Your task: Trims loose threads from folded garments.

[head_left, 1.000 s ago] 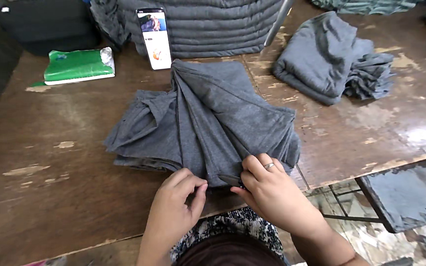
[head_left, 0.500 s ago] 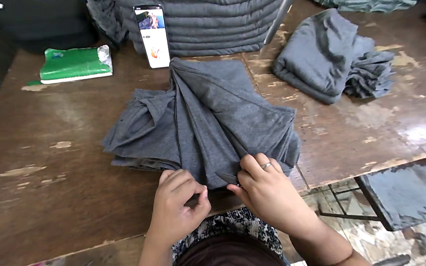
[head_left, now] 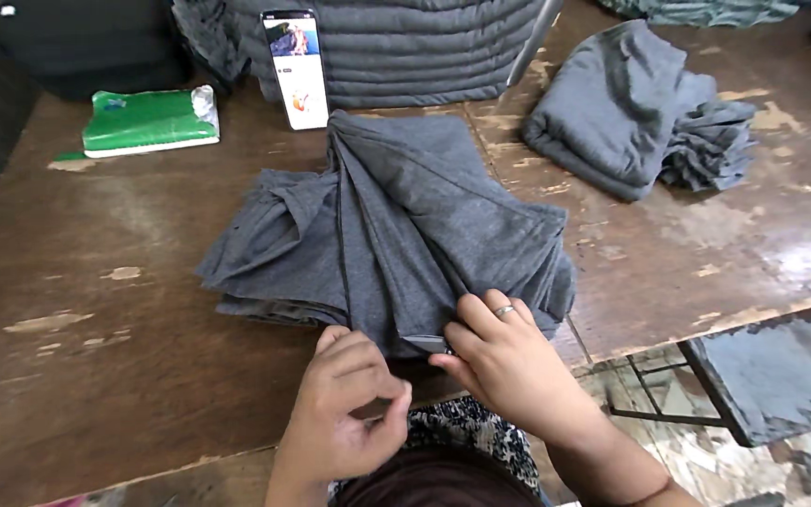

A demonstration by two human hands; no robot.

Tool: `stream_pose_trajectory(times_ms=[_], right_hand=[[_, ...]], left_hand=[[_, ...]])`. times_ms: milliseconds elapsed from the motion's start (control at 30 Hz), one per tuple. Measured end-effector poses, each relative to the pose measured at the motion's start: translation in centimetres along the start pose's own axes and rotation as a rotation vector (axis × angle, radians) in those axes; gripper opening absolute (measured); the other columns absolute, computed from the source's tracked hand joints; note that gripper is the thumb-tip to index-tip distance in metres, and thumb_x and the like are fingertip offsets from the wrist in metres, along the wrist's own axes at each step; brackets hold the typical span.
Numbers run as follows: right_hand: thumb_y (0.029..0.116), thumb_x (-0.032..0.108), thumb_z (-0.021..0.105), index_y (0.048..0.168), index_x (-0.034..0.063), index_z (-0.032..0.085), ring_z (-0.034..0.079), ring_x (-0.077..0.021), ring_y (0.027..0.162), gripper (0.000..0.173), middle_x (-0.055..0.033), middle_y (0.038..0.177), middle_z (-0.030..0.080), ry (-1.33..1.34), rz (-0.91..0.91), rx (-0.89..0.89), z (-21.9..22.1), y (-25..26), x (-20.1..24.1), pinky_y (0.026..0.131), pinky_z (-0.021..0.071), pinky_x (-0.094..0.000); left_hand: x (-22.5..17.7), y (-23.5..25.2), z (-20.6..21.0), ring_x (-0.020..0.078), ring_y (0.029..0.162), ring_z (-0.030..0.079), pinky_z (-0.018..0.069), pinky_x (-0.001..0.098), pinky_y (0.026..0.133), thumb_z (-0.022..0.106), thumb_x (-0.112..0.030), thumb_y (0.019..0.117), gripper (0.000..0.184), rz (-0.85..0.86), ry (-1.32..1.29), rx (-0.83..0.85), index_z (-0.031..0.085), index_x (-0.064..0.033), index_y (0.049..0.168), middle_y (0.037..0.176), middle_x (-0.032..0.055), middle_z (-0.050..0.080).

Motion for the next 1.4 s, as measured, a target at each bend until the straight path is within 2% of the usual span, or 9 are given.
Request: stream_pose_trajectory(times_ms=[133,333,533,700,833,933,1100,1233,1400], right_hand=[[0.1078,0.058,0.026,0.084,0.0086,0.06,0.059,-0.0303,0.088,0.065,-0.0114,0.09,0.06,0.164,-0.014,-0.016,-0.2,-0.6,-1.2,0.076,0.0467,-0.0442],[0.1076,0.06,0.025,0.088,0.0076,0.06,0.057,-0.0269,0.088,0.066,-0.0109,0.09,0.059,0.274,-0.001,-0.077,-0.1,-1.4,-1.6,0.08,0.0458,-0.0412],[0.1076,0.059,0.028,0.087,0.008,0.06,0.057,-0.0263,0.088,0.064,-0.0107,0.09,0.058,0.285,0.011,-0.095,0.0,-1.4,-1.5,0.081,0.0449,-0.0411],[0.1075,0.059,0.028,0.087,0.0078,0.06,0.057,-0.0265,0.087,0.064,-0.0106,0.089,0.059,0.283,0.03,-0.107,0.2,-1.4,-1.3,0.08,0.0445,-0.0418],[0.1073,0.059,0.028,0.085,0.0087,0.058,0.056,-0.026,0.087,0.063,-0.0103,0.089,0.057,0.307,0.032,-0.111,0.2,-1.4,-1.4,0.081,0.0443,-0.041],[0.1073,0.059,0.029,0.086,0.0084,0.059,0.056,-0.0261,0.087,0.063,-0.0104,0.089,0.057,0.322,0.028,-0.116,0.2,-1.5,-1.5,0.081,0.0446,-0.0411],[0.1068,0.061,0.029,0.086,0.0087,0.059,0.056,-0.0264,0.086,0.064,-0.0102,0.088,0.058,0.322,0.022,-0.116,0.2,-1.3,-1.6,0.079,0.0436,-0.0418],[0.1062,0.061,0.03,0.084,0.0101,0.06,0.057,-0.0297,0.089,0.063,-0.0105,0.09,0.059,0.21,0.022,-0.069,0.2,-1.1,-1.1,0.077,0.0433,-0.0446],[0.1049,0.06,0.035,0.085,0.009,0.064,0.059,-0.0333,0.092,0.062,-0.0128,0.096,0.062,0.075,0.011,0.02,-0.1,-0.9,-0.6,0.075,0.047,-0.0467]], left_hand=[[0.3,0.2,-0.4,0.008,0.107,0.059,0.0455,0.0291,0.099,0.06,-0.062,0.0953,0.047,-0.131,0.073,-0.032,0.069,-0.0179,0.109,0.1,-0.0036,0.066],[0.2,0.6,1.8,0.0087,0.097,0.062,0.0403,0.0337,0.093,0.075,-0.037,0.0924,0.029,-0.21,0.367,-0.232,0.07,-0.0169,0.112,0.096,-0.0079,0.075],[0.1,0.6,1.7,0.0118,0.095,0.066,0.0381,0.0427,0.093,0.07,-0.035,0.0946,0.031,-0.244,0.525,-0.077,0.075,-0.0164,0.12,0.094,-0.0084,0.078],[0.5,0.6,2.8,0.0171,0.088,0.065,0.0428,0.0389,0.08,0.057,-0.026,0.1018,0.022,-0.178,0.611,-0.008,0.075,-0.0147,0.108,0.096,-0.0028,0.076],[0.7,-0.2,1.3,0.0065,0.096,0.066,0.0522,0.0232,0.087,0.057,-0.023,0.1048,0.018,-0.205,0.309,-0.141,0.07,-0.0111,0.105,0.101,0.001,0.072],[-0.5,-0.7,-1.1,-0.002,0.096,0.064,0.0528,0.0129,0.082,0.058,-0.023,0.1056,0.015,-0.188,0.05,-0.203,0.067,-0.0117,0.11,0.103,-0.0042,0.069],[-2.2,-0.5,-3.8,-0.001,0.08,0.061,0.0464,0.0193,0.081,0.057,-0.05,0.1018,0.033,-0.072,-0.259,0.104,0.069,-0.0189,0.097,0.081,-0.0113,0.067],[-1.1,-0.1,-1.6,0.0066,0.103,0.063,0.0489,0.0268,0.094,0.067,-0.048,0.0968,0.034,-0.116,0.124,-0.016,0.072,-0.0201,0.114,0.104,-0.0069,0.073],[0.1,0.5,1.4,0.0129,0.09,0.064,0.0443,0.0327,0.084,0.06,-0.027,0.1028,0.023,-0.142,0.477,-0.097,0.071,-0.0147,0.118,0.094,-0.0016,0.075]])
Point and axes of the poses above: each hand's wrist, its own y-axis towards the middle knuckle, its own z-axis out of the palm, x = y × z, the point moved 2 cm from there along y, towards the middle knuckle
